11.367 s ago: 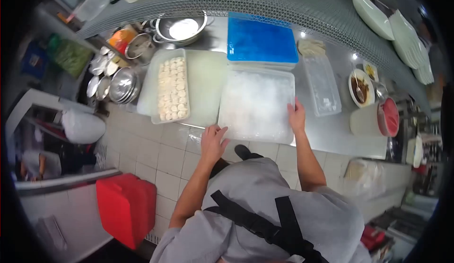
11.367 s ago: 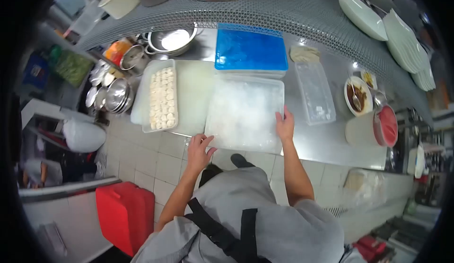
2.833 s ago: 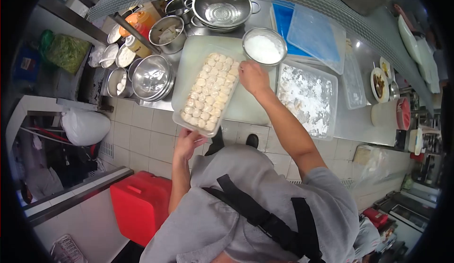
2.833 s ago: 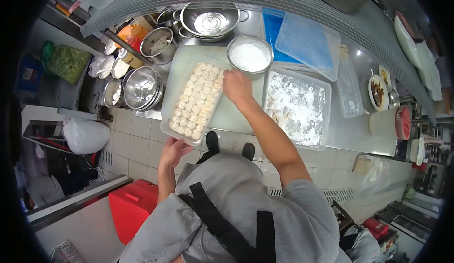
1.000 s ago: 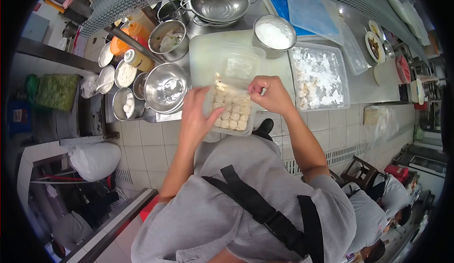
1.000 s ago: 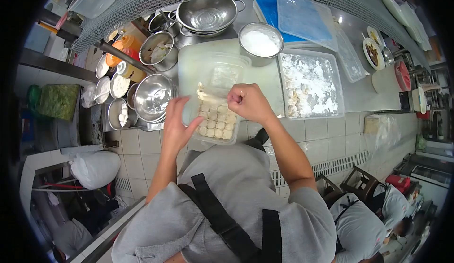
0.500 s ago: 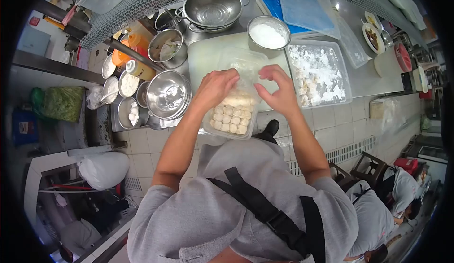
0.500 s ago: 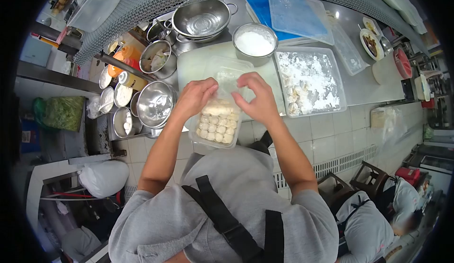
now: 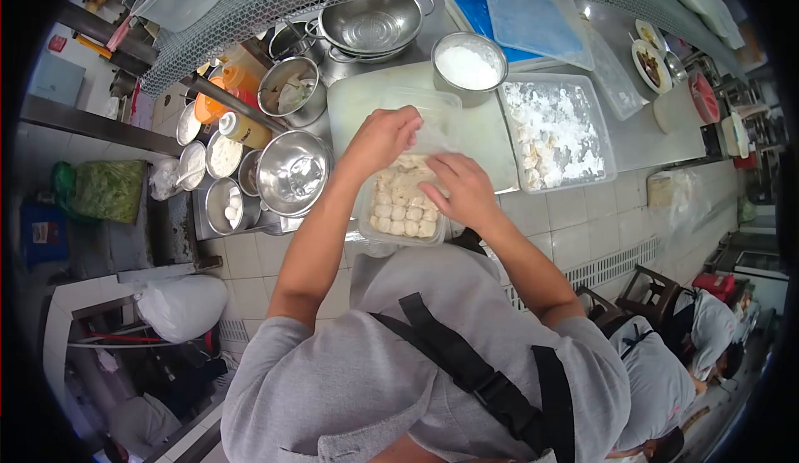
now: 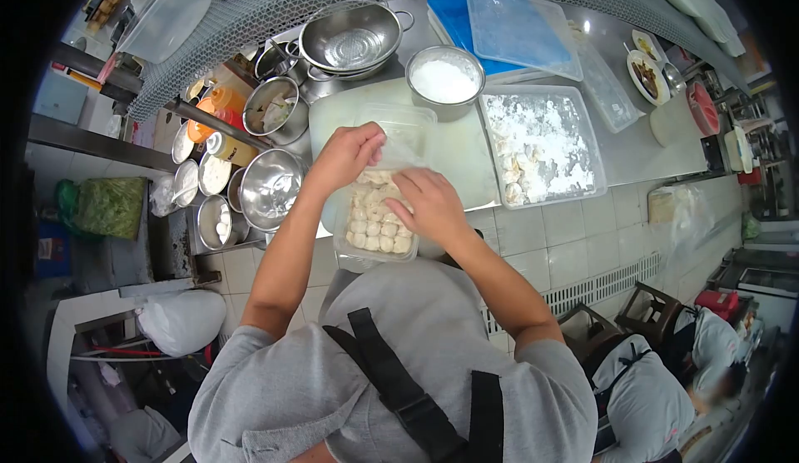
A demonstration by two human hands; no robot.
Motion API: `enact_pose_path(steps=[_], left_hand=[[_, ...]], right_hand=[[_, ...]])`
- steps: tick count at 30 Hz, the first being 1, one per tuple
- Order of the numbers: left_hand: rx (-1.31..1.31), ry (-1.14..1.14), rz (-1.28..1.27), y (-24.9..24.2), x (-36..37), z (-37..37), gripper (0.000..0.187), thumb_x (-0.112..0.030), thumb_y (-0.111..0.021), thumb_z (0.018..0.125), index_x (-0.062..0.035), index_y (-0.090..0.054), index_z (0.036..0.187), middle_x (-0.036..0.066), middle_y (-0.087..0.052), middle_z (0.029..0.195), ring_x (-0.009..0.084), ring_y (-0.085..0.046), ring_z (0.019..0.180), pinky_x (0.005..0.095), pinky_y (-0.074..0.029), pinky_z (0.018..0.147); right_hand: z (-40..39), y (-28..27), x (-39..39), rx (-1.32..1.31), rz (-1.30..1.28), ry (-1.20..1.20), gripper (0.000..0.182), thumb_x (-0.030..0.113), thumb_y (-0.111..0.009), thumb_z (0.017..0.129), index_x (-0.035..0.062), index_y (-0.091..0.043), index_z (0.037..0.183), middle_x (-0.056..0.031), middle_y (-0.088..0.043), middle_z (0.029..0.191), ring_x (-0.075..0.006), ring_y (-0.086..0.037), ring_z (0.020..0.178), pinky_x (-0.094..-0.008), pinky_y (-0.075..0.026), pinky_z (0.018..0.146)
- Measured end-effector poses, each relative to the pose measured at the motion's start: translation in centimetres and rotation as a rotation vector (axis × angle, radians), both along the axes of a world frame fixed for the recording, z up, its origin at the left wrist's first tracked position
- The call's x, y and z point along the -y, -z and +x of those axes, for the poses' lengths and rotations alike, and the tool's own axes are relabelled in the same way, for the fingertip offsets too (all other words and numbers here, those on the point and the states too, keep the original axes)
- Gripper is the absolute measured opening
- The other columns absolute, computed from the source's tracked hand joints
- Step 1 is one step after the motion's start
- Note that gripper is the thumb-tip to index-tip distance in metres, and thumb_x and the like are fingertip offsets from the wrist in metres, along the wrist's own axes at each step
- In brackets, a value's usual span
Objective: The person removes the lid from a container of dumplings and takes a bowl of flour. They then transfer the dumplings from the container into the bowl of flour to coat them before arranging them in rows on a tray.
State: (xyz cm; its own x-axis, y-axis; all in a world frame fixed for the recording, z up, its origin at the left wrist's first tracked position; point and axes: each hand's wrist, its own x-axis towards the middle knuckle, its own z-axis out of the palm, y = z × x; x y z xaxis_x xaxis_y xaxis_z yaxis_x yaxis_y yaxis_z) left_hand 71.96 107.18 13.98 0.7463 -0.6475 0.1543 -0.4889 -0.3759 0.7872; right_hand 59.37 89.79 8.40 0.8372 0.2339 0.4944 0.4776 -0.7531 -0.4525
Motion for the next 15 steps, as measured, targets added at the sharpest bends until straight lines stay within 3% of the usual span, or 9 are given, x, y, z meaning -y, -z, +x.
enact_pose_path(steps=[2, 4, 5, 7, 8, 10, 14, 15], left_hand=[[-0.032, 0.007, -0.029, -0.8, -0.2, -1.0, 0.016, -0.009, -0.051, 0.095, 0.0011, -0.056, 0.083, 0.009, -0.06, 0.064, 0.0171, -0.06, 0.056, 0.0295, -0.05, 0.056], [-0.064, 0.013, -0.055, -1.4, -0.4, -1.2, 0.016, -0.009, -0.051, 0.095, 0.0008, -0.056, 0.084, 0.009, -0.059, 0.063, 0.0161, -0.059, 0.056, 0.029, -0.05, 0.055], [-0.083, 0.032, -0.083, -1.7, -0.4, -1.1, 0.016, -0.009, -0.051, 0.095, 0.0007, -0.057, 0.085, 0.008, -0.059, 0.063, 0.0149, -0.059, 0.055, 0.0284, -0.049, 0.055], [-0.111, 0.055, -0.111, -1.5, -0.3, -1.2, 0.016, -0.01, -0.05, 0.096, 0.0006, -0.058, 0.086, 0.007, -0.058, 0.062, 0.0137, -0.058, 0.055, 0.0279, -0.049, 0.055], [-0.1, 0.029, -0.15, -1.4, -0.2, -0.8, 0.017, -0.011, -0.05, 0.096, 0.0007, -0.058, 0.086, 0.006, -0.058, 0.062, 0.0126, -0.057, 0.055, 0.0272, -0.049, 0.054], [-0.089, 0.003, -0.19, -0.8, 0.1, -0.2, 0.017, -0.011, -0.05, 0.097, 0.0009, -0.058, 0.087, 0.005, -0.058, 0.063, 0.0115, -0.057, 0.055, 0.0264, -0.048, 0.054], [-0.189, -0.176, -0.292, 2.7, 0.4, 1.7, 0.02, -0.014, -0.049, 0.098, 0.0002, -0.059, 0.088, 0.005, -0.059, 0.064, 0.0107, -0.056, 0.055, 0.0258, -0.047, 0.053], [-0.2, -0.237, -0.331, 3.3, 0.2, 2.6, 0.02, -0.015, -0.049, 0.097, -0.0005, -0.059, 0.088, 0.005, -0.059, 0.064, 0.0111, -0.056, 0.054, 0.0265, -0.047, 0.052]], right_hand=[[-0.4, -0.9, 0.1, -0.013, 0.026, 0.004, 0.043, 0.019, -0.073, 0.076, 0.0015, -0.059, 0.112, -0.0148, -0.056, 0.122, -0.0292, -0.056, 0.107, -0.0375, -0.049, 0.083], [-0.5, -3.7, -0.1, 0.157, 0.234, 0.241, 0.035, 0.02, -0.073, 0.077, 0.0003, -0.063, 0.105, -0.0147, -0.061, 0.113, -0.0284, -0.061, 0.099, -0.0367, -0.05, 0.078], [0.0, -3.5, -0.1, 0.156, 0.232, 0.24, 0.035, 0.02, -0.073, 0.077, 0.0003, -0.063, 0.105, -0.0147, -0.061, 0.113, -0.0284, -0.061, 0.099, -0.0367, -0.05, 0.078], [1.6, -2.4, 0.3, -0.03, 0.369, 0.041, 0.028, 0.02, -0.069, 0.082, -0.0023, -0.065, 0.098, -0.0141, -0.067, 0.094, -0.0285, -0.064, 0.081, -0.0354, -0.049, 0.072], [2.1, -1.6, 0.7, -0.025, 0.365, 0.045, 0.028, 0.02, -0.069, 0.082, -0.0023, -0.065, 0.098, -0.0141, -0.067, 0.094, -0.0285, -0.064, 0.081, -0.0354, -0.049, 0.072], [2.8, 0.2, 1.3, -0.554, 0.575, 0.118, 0.025, 0.02, -0.061, 0.09, -0.0039, -0.064, 0.097, -0.0125, -0.069, 0.078, -0.0243, -0.066, 0.071, -0.0325, -0.049, 0.072], [6.8, 1.8, 0.8, -0.548, 0.743, 0.11, 0.032, 0.024, -0.05, 0.097, -0.0051, -0.064, 0.098, -0.0137, -0.07, 0.075, -0.0199, -0.066, 0.068, -0.0301, -0.05, 0.071], [8.2, 1.4, 0.8, -0.645, 0.824, 0.107, 0.037, 0.027, -0.047, 0.098, -0.005, -0.065, 0.096, -0.0134, -0.07, 0.077, -0.018, -0.066, 0.069, -0.0293, -0.05, 0.072]])
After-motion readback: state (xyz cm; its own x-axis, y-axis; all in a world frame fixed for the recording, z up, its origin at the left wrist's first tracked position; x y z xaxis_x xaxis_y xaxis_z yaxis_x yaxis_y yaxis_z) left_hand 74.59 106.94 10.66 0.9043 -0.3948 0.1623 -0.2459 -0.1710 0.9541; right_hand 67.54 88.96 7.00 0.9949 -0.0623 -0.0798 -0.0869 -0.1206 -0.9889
